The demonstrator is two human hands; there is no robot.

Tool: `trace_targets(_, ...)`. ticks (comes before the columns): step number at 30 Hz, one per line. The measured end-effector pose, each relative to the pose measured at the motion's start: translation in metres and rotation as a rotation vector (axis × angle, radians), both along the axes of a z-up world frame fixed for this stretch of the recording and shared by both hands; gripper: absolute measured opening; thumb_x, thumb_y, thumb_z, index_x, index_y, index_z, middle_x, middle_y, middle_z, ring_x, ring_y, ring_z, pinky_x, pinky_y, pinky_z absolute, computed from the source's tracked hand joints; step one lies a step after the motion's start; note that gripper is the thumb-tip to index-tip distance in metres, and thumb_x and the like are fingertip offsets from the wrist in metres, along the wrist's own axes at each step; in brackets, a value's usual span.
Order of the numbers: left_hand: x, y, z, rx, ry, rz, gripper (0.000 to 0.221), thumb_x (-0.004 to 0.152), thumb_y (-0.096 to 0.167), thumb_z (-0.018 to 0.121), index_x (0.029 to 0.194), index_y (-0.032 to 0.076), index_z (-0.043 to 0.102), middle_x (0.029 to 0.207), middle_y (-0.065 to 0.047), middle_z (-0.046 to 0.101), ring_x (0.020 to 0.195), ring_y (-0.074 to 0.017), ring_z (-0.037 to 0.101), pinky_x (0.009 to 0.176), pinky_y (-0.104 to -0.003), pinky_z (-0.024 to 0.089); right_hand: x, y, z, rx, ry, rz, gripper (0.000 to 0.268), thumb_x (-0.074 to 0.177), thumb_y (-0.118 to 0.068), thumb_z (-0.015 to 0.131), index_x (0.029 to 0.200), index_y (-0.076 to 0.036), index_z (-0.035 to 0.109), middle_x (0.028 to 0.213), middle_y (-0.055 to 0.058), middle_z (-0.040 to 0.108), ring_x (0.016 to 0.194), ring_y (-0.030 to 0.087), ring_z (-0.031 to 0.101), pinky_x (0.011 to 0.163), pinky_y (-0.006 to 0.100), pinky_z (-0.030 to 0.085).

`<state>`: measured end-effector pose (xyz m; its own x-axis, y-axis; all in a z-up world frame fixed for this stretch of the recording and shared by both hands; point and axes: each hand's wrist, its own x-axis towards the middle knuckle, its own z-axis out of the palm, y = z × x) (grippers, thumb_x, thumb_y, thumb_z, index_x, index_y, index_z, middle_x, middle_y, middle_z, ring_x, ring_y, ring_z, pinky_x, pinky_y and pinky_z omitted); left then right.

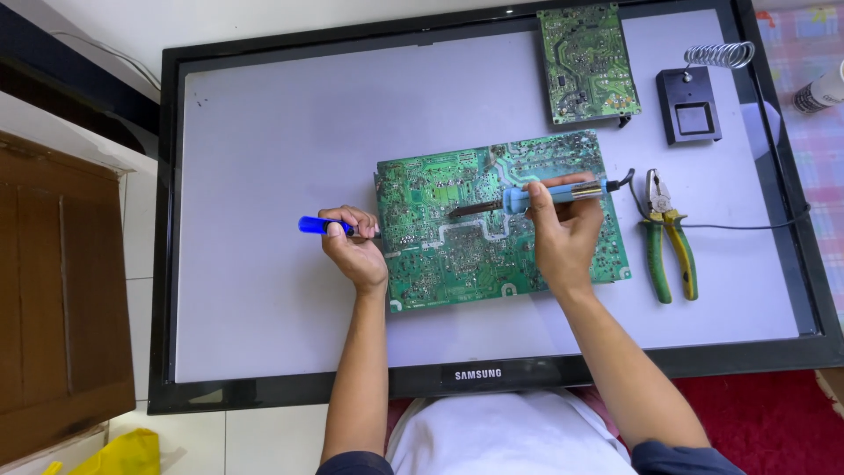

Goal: Removing solder from a printed circuit board using a soldering iron and a desoldering pump.

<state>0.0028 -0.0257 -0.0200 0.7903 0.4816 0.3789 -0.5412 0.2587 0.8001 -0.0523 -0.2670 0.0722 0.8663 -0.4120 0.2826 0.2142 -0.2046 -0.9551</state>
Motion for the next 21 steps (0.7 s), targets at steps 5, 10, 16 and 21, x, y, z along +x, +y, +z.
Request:
trace_targets(5, 0.000, 0.001, -0.002, -0.021, 0.003, -0.005, 0.032, 0.109, 0.036, 0.041, 0.088, 0.012, 0.044, 0.058, -0.002, 0.036, 0.050, -0.0162, 0.040, 0.055, -0.029, 0.043, 0.009, -0.008, -0.014, 0.064, 0.038, -0.041, 0.016, 0.110, -0.015, 0.070, 0.108, -0.006, 0.056, 0.094, 0.011, 0.076, 0.068, 0.012, 0.067, 0.062, 0.024, 0.058)
trace_targets(10, -0.001, 0.000, 0.000, -0.025, 0.010, -0.002, 0.031, 0.109, 0.035, 0.042, 0.087, 0.012, 0.044, 0.058, -0.002, 0.037, 0.050, -0.0157, 0.041, 0.055, -0.028, 0.043, 0.014, -0.023, -0.016, 0.102, 0.081, 0.031, 0.019, 0.110, -0.019, 0.070, 0.109, -0.008, 0.055, 0.098, 0.011, 0.077, 0.071, 0.011, 0.068, 0.062, 0.022, 0.057)
trace_targets(16, -0.002, 0.001, -0.002, -0.013, 0.002, -0.005, 0.032, 0.110, 0.035, 0.040, 0.088, 0.012, 0.044, 0.059, -0.002, 0.036, 0.051, -0.0157, 0.041, 0.056, -0.028, 0.043, 0.007, -0.026, -0.004, 0.052, 0.002, 0.255, 0.019, 0.102, -0.009, 0.077, 0.106, -0.003, 0.060, 0.102, 0.018, 0.079, 0.082, 0.018, 0.076, 0.073, 0.024, 0.061)
trace_targets(21, -0.001, 0.001, -0.003, -0.022, -0.009, -0.002, 0.032, 0.109, 0.034, 0.041, 0.087, 0.011, 0.044, 0.059, -0.002, 0.037, 0.051, -0.0166, 0.042, 0.056, -0.029, 0.044, -0.011, -0.005, 0.000, -0.046, 0.008, 0.023, 0.017, 0.108, -0.011, 0.075, 0.109, -0.003, 0.059, 0.089, 0.014, 0.076, 0.068, 0.015, 0.069, 0.062, 0.025, 0.058)
